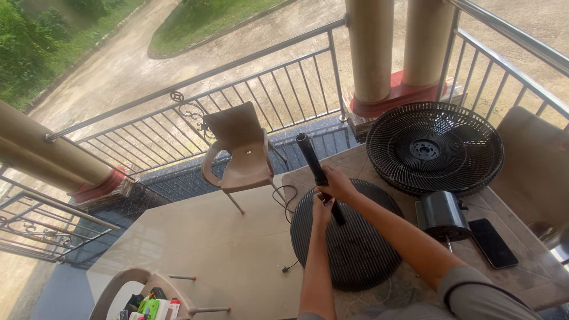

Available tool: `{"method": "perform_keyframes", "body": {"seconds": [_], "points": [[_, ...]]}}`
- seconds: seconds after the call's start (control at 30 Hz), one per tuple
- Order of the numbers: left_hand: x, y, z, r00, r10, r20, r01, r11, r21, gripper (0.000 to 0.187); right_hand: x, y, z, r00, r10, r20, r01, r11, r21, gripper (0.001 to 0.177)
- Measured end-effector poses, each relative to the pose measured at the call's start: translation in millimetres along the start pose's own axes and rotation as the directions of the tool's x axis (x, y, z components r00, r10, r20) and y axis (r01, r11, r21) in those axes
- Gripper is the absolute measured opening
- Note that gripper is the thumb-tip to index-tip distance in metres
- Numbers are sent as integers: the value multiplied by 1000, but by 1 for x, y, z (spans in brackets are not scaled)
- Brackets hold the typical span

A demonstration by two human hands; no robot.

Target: The person assembles a standing fan by inserting a metal pole into the base, attaching a plastic collar, and securing it with a screw. The fan head and motor remain disassembled on the table.

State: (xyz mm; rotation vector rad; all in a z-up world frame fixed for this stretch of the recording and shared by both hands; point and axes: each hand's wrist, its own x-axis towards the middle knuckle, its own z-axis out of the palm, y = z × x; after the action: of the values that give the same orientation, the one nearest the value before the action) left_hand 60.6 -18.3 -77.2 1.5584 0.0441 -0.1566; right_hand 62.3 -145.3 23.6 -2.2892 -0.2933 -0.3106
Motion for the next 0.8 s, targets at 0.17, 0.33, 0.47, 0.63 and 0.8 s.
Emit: {"method": "perform_keyframes", "body": {"seconds": [0.17, 0.33, 0.47, 0.63, 0.8], "points": [[-23, -5, -21, 986, 49, -158, -8, 968, 250, 45, 3, 10, -4, 999, 14, 46, -16, 999, 50, 57], [-9, 73, -20, 851, 432, -298, -470, 880, -64, 56, -7, 0, 4, 998, 59, 11, -60, 992, 107, 58], [-2, 155, 3, 819, 551, -161, -559, 829, 1, 53, -7, -3, 14, 989, 7, -150, -6, 1000, 7, 55], [6, 192, 2, 811, 581, -66, -528, 777, 343, 43, -3, -5, 12, 995, 79, -53, -75, 994, 75, 61], [7, 159, -18, 763, 641, -86, -634, 767, 97, 61, 21, -19, -27, 981, -77, -179, 157, 855, 495, 58]]}}
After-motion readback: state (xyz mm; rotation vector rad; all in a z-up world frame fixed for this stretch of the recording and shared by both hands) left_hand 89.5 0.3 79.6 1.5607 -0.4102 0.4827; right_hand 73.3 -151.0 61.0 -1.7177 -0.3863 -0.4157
